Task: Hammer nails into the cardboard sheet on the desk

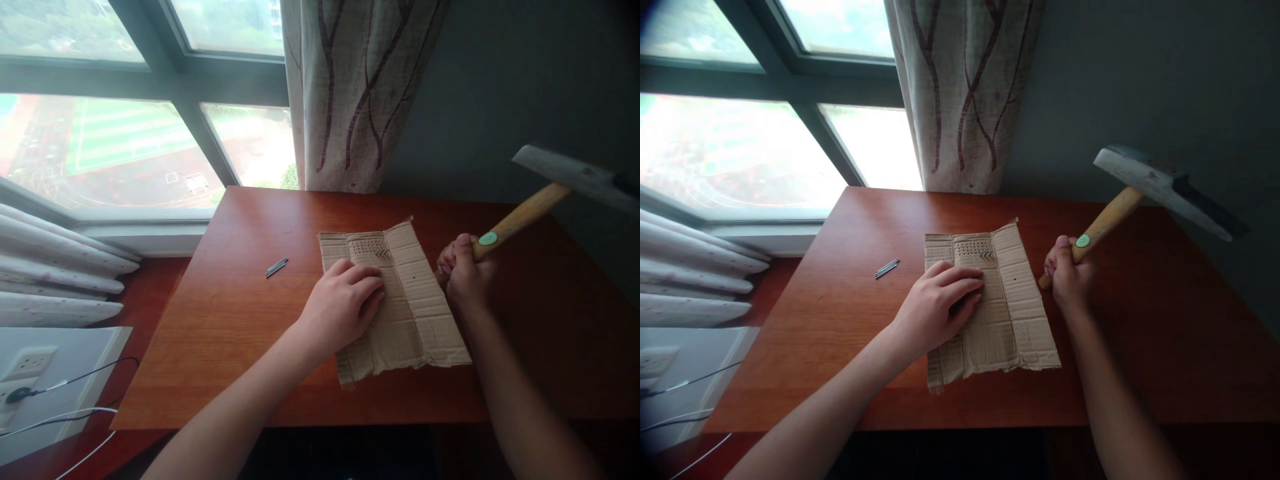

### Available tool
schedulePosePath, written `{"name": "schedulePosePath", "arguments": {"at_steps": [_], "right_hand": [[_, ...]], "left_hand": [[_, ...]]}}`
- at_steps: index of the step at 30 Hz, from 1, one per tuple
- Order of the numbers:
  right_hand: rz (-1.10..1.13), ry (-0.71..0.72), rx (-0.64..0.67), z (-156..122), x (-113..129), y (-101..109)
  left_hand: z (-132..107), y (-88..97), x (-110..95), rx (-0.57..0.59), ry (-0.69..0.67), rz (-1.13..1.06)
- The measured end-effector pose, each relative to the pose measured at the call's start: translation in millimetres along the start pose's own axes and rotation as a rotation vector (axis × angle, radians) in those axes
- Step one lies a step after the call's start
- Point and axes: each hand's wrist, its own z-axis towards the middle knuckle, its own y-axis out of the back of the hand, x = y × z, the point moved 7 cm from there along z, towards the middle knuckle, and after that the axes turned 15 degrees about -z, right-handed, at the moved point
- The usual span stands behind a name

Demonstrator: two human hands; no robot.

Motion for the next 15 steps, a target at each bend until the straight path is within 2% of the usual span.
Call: {"name": "schedulePosePath", "arguments": {"at_steps": [5, 11, 15], "right_hand": [[0.118, 0.000, 0.019, -1, 0, 0], [0.189, -0.059, 0.134, -1, -6, -6], [0.249, -0.053, 0.087, -2, -10, -6]], "left_hand": [[0, 1.0, 0, -0.002, 0.003, -0.003], [1, 2.1, 1, -0.011, 0.009, -0.026], [2, 14.3, -3, -0.123, -0.047, -0.103]]}}
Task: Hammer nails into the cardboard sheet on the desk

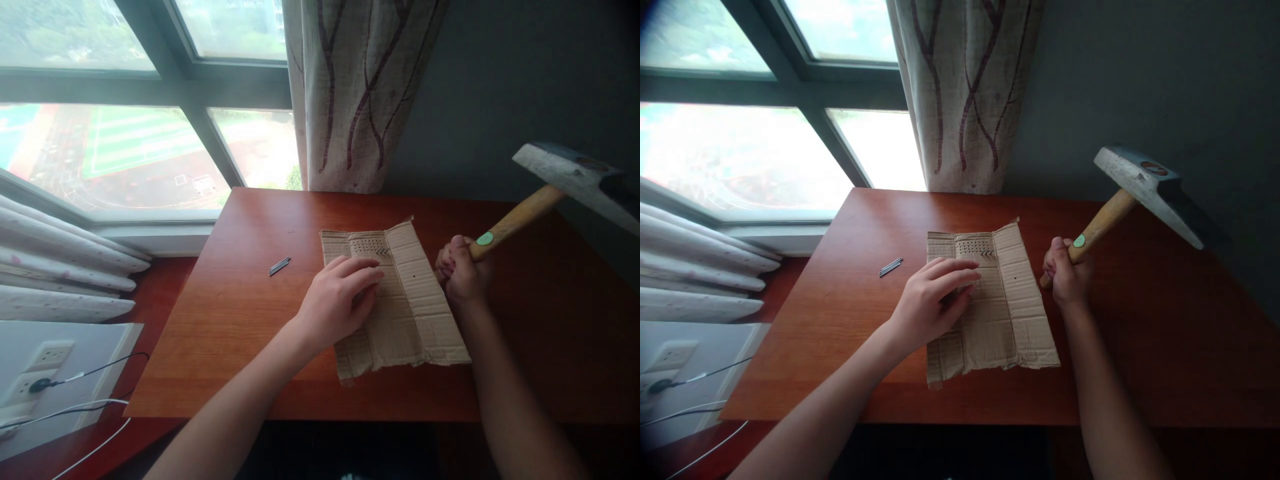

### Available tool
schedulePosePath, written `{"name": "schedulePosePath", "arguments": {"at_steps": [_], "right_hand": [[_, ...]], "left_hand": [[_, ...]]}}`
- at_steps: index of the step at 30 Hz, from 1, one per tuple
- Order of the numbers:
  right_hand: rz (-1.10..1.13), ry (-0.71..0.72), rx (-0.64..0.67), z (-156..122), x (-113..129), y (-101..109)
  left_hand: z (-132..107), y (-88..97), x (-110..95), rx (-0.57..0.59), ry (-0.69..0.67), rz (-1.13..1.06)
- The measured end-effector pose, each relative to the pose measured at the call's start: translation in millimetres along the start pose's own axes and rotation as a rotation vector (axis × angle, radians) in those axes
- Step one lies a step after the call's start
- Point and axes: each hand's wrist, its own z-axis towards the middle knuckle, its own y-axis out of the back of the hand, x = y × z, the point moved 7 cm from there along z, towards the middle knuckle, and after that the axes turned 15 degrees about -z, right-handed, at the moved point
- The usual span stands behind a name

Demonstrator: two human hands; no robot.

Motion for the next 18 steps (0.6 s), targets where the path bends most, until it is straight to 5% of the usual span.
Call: {"name": "schedulePosePath", "arguments": {"at_steps": [4, 7, 10, 14, 18], "right_hand": [[0.017, 0.030, -0.015, -3, -1, -1], [0.007, 0.037, -0.024, -5, -2, 1], [0.021, 0.037, -0.023, -5, -4, 3], [0.058, 0.043, -0.017, -3, -5, 5], [0.117, 0.048, -0.027, 0, -2, 7]], "left_hand": [[-1, 44.6, 7, -0.188, 0.001, 0.045], [-10, 86.6, 37, -0.200, 0.249, 0.271], [-30, 115.5, 72, -0.064, 0.556, 0.522], [-53, 119.3, 89, 0.131, 0.677, 0.690], [-62, 111.5, 90, 0.194, 0.704, 0.778]]}}
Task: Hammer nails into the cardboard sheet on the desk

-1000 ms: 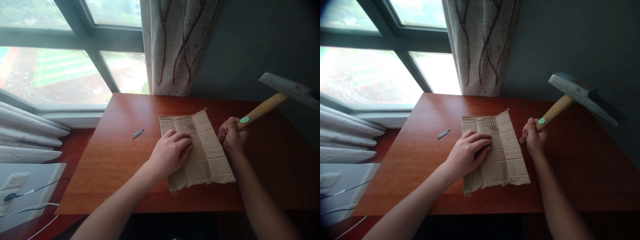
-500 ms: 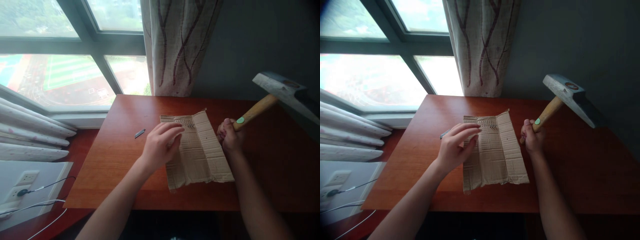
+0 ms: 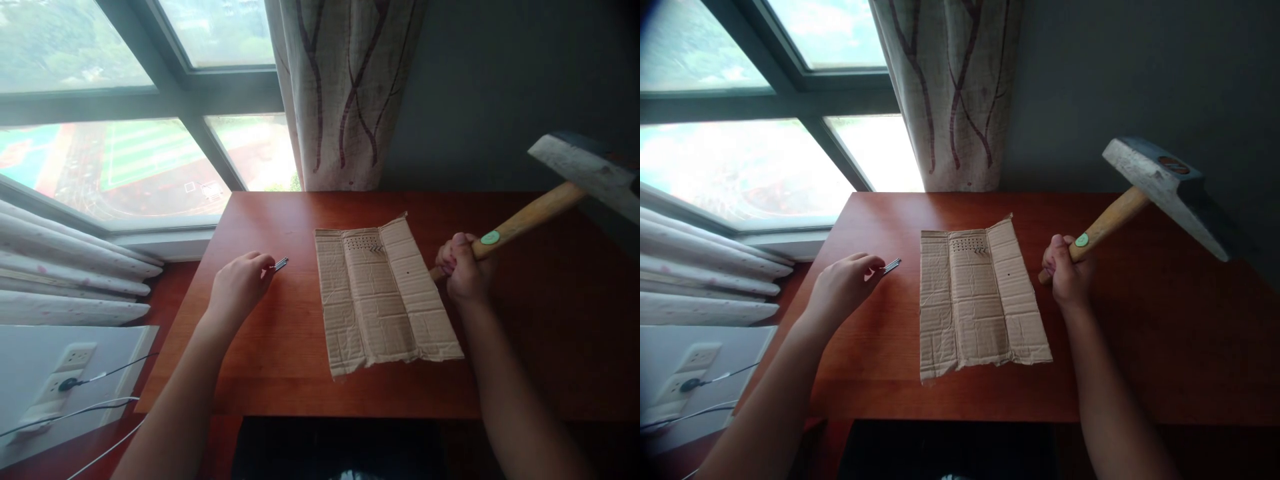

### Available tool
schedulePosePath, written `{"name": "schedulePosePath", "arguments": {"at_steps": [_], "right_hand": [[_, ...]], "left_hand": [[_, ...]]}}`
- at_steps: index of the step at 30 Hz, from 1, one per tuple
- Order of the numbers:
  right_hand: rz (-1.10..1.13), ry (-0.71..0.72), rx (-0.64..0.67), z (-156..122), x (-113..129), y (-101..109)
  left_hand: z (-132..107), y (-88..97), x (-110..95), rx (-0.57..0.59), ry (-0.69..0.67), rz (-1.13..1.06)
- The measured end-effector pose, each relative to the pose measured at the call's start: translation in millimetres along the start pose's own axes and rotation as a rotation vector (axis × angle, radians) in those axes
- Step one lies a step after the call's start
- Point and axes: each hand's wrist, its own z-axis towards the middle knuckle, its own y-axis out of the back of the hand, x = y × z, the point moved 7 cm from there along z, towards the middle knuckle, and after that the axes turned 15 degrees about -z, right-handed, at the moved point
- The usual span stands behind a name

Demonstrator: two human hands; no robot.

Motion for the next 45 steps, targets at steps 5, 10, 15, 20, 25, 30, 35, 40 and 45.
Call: {"name": "schedulePosePath", "arguments": {"at_steps": [5, 10, 15, 20, 25, 30, 35, 40, 45], "right_hand": [[0.023, 0.002, 0.002, 0, 2, 0], [0.028, -0.001, -0.002, -1, 3, 0], [0.020, -0.004, 0.006, -1, 4, -1], [-0.017, -0.022, 0.007, -2, 0, 0], [-0.024, -0.029, 0.010, -2, 0, 0], [-0.011, -0.031, 0.011, -2, 1, -1], [-0.013, -0.031, 0.011, -2, 2, -1], [-0.018, -0.027, 0.011, -1, 1, -1], [-0.021, -0.037, 0.020, -2, -1, 0]], "left_hand": [[-3, -5.4, 0, 0.024, 0.024, 0.079], [-6, -8.3, 2, 0.060, 0.068, 0.113], [-10, -9.1, 1, 0.089, 0.101, 0.105], [-11, -10.4, 1, 0.086, 0.095, 0.100], [-10, -14.0, 1, 0.095, 0.059, 0.055], [-10, -15.9, -4, 0.082, 0.001, -0.019], [-13, -16.0, -12, 0.065, 0.026, 0.009], [-16, -13.9, -13, 0.062, 0.144, 0.081], [-13, -18.7, -19, 0.159, 0.181, 0.109]]}}
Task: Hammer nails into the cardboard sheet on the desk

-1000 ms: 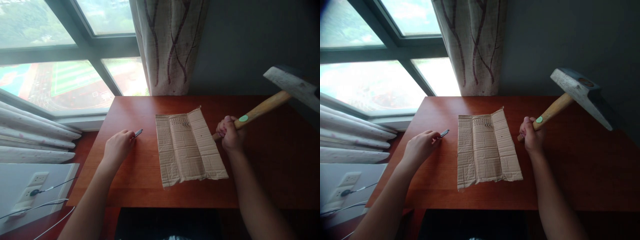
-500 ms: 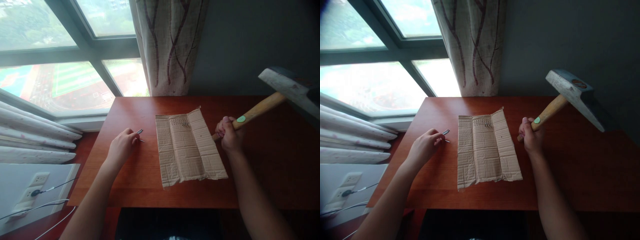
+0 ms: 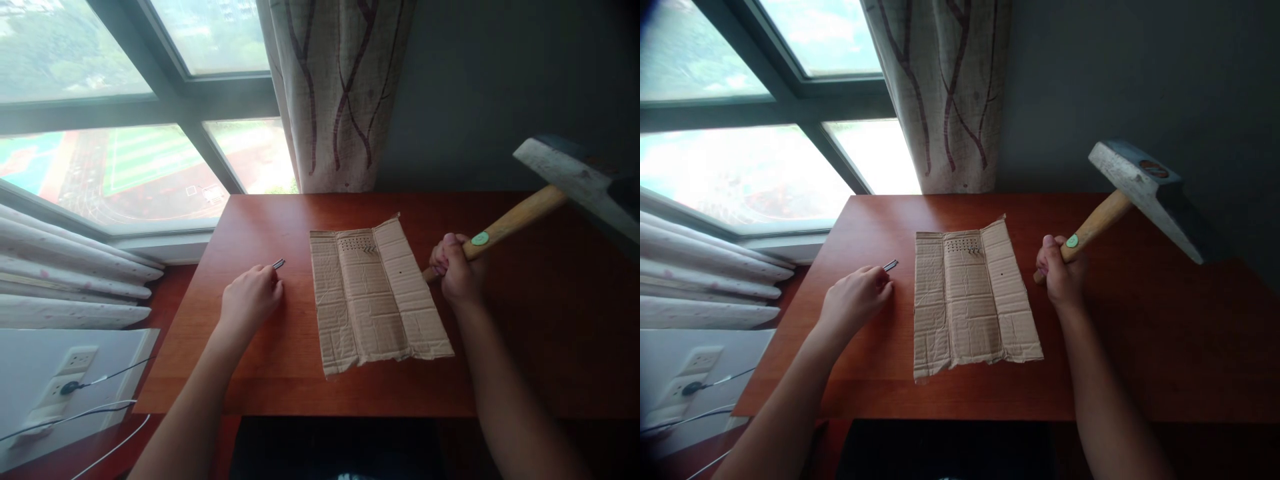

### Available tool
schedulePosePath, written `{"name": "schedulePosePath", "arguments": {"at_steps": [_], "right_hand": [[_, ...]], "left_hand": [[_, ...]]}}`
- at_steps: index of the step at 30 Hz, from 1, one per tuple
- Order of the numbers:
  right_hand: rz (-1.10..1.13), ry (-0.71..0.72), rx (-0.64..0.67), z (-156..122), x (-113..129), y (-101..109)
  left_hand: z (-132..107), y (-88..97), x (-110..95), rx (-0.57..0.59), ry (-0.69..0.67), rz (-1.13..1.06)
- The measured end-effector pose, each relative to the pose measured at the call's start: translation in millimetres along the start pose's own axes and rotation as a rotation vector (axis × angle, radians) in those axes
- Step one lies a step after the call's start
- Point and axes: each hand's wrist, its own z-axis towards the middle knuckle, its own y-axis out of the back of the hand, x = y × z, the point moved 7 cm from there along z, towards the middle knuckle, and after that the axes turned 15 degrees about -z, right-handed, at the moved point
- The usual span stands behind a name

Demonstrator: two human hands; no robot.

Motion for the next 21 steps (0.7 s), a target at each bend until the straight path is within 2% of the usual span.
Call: {"name": "schedulePosePath", "arguments": {"at_steps": [6, 9, 12, 14, 17, 21], "right_hand": [[-0.029, 0.006, -0.006, -1, -1, 1], [-0.038, 0.013, -0.009, 0, -1, 1], [-0.037, 0.013, -0.005, 0, -1, 0], [-0.029, 0.006, 0.000, 0, -1, -1], [-0.019, -0.002, 0.000, 0, -2, -1], [-0.027, 0.001, 0.002, 0, -1, -1]], "left_hand": [[-3, -7.0, -13, 0.120, -0.101, 0.057], [-6, 5.5, -15, 0.024, -0.137, -0.050], [-10, 31.3, -21, -0.179, -0.218, -0.333], [-10, 45.7, -29, -0.260, -0.291, -0.605], [-6, 57.3, -52, -0.252, -0.395, -0.978], [10, 61.3, -94, -0.152, -0.500, -1.198]]}}
